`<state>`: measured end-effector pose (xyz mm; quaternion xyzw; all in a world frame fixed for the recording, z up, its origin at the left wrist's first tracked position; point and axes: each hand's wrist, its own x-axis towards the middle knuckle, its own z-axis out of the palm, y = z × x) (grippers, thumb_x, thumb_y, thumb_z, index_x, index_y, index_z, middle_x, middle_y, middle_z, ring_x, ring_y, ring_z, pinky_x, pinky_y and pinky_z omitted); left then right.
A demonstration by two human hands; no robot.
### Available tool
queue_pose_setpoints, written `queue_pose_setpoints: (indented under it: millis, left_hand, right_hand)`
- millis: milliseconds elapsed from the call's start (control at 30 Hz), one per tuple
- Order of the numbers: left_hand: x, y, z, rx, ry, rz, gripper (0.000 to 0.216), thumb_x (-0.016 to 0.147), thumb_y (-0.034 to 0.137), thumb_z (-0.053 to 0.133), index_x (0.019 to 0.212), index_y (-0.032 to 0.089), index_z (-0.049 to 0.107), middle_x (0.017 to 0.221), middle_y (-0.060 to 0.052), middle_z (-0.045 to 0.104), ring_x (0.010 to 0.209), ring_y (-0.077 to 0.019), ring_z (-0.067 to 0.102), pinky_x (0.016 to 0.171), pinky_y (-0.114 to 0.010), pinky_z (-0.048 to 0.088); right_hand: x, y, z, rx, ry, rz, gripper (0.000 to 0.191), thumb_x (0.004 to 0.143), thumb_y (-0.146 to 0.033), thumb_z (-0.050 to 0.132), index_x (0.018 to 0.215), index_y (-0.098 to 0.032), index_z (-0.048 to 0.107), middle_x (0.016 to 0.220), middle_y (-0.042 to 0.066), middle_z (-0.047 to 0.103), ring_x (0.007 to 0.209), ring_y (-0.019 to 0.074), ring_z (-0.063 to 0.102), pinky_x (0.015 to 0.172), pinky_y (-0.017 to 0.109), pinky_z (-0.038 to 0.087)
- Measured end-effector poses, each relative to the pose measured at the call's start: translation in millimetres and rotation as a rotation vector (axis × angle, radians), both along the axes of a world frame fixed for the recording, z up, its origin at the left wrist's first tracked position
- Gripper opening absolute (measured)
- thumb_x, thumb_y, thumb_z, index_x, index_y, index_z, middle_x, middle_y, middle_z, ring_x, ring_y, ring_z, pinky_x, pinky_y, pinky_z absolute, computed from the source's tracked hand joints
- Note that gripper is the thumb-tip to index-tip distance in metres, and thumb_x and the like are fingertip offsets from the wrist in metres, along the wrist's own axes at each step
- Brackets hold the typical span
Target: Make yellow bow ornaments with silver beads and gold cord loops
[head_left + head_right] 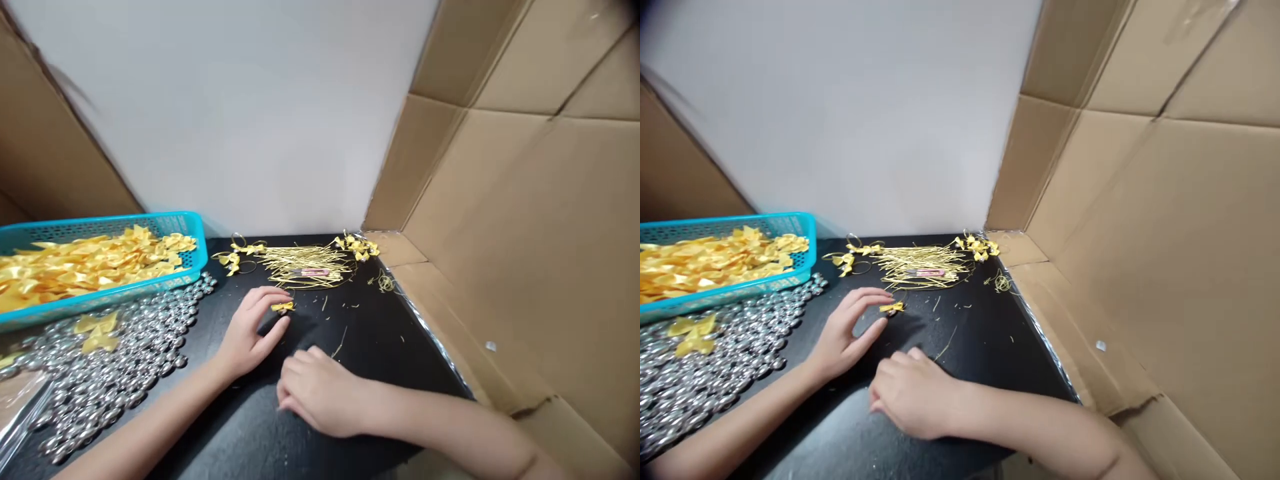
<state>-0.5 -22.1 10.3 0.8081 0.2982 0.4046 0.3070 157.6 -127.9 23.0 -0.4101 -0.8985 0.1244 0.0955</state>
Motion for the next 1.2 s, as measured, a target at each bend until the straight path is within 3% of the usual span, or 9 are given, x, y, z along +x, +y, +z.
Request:
queue_pose_setpoints:
  millis: [33,67,133,233,333,433,567,733,1200]
  left_hand:
    - [1.9,-9.5,0.6,-0.092,-0.049,-0.072,0.031,0.092,0.038,0.047,0.114,0.023,0.063,0.118,-0.01,0.065,0.112,-0.0266,0.056,0.097,-0.042,0.041]
    - [4.8,-20.5,0.9,-0.412,-0.264,-0.203,0.037,0.094,0.042,0.044,0.123,0.024,0.058,0.127,-0.011,0.061,0.12,-0.0264,0.052,0.102,-0.042,0.038]
    - [13.3,-43.4,0.7,-0.607,-0.341,-0.314,0.052,0.097,0.052,0.025,0.127,0.024,0.057,0.126,-0.012,0.062,0.119,-0.0275,0.055,0.095,-0.044,0.044]
    - [28.1,-64.5,-0.3,-0.758,-0.404,-0.399,0.039,0.09,0.05,0.052,0.109,0.018,0.066,0.098,-0.01,0.068,0.097,-0.0245,0.062,0.086,-0.038,0.048]
    - [34.3,-59.8,-2.1,-0.755,-0.45,-0.362,0.033,0.087,0.048,0.059,0.084,0.015,0.065,0.06,0.003,0.053,0.06,-0.0129,0.052,0.063,-0.027,0.045]
    - [28.1,-43.1,-5.3,-0.763,-0.471,-0.319,0.033,0.092,0.045,0.052,0.081,0.015,0.059,0.06,0.006,0.049,0.047,-0.0084,0.044,0.049,-0.023,0.041]
    - [14.2,-27.6,-12.2,-0.776,-0.428,-0.275,0.026,0.094,0.038,0.054,0.098,0.014,0.061,0.083,-0.001,0.063,0.061,-0.011,0.059,0.054,-0.026,0.051]
    - [5.8,-16.5,-23.6,-0.777,-0.357,-0.22,0.026,0.093,0.034,0.056,0.109,0.014,0.06,0.099,-0.005,0.066,0.076,-0.0156,0.065,0.065,-0.032,0.056]
    - [-0.1,-15.4,-35.1,-0.791,-0.318,-0.156,0.028,0.093,0.033,0.057,0.114,0.015,0.059,0.109,-0.008,0.065,0.087,-0.0193,0.066,0.073,-0.038,0.057]
  right_hand:
    - [3.6,3.1,4.9,0.021,0.1,-0.047,0.014,0.095,-0.025,0.05,0.086,-0.018,0.058,0.09,0.004,0.062,0.087,0.0195,0.051,0.08,0.032,0.043]
    - [7.3,6.3,10.8,0.053,0.214,-0.092,0.012,0.095,-0.022,0.05,0.085,-0.018,0.056,0.09,0.005,0.061,0.09,0.0199,0.05,0.083,0.032,0.042]
    - [14.5,12.8,22.9,0.09,0.492,-0.167,0.011,0.092,-0.018,0.05,0.082,-0.019,0.053,0.093,0.007,0.059,0.098,0.0213,0.046,0.093,0.036,0.038]
    - [21.6,25.2,32.6,-0.018,0.843,-0.264,0.014,0.089,-0.019,0.055,0.076,-0.021,0.05,0.09,0.004,0.055,0.1,0.0212,0.045,0.098,0.04,0.034]
    - [22.0,41.6,26.5,-0.088,0.957,-0.268,0.017,0.093,-0.028,0.052,0.077,-0.02,0.051,0.088,0.004,0.056,0.089,0.0184,0.052,0.088,0.037,0.043]
    - [18.3,57.0,10.2,-0.209,1.051,-0.262,0.026,0.098,-0.036,0.042,0.086,-0.017,0.056,0.083,0.004,0.061,0.073,0.0143,0.058,0.069,0.03,0.049]
    - [15.9,69.1,-11.4,-0.259,1.133,-0.284,0.026,0.095,-0.037,0.053,0.103,-0.013,0.06,0.094,0.004,0.065,0.076,0.0146,0.064,0.068,0.031,0.054]
    - [26.4,77.7,-25.5,-0.147,1.168,-0.351,0.029,0.094,-0.033,0.056,0.117,-0.015,0.057,0.111,0.008,0.063,0.09,0.0189,0.064,0.077,0.038,0.056]
    - [16.1,64.2,-46.0,0.162,0.86,-0.313,0.02,0.094,-0.031,0.057,0.104,-0.015,0.063,0.104,0.006,0.065,0.088,0.0172,0.064,0.078,0.036,0.055]
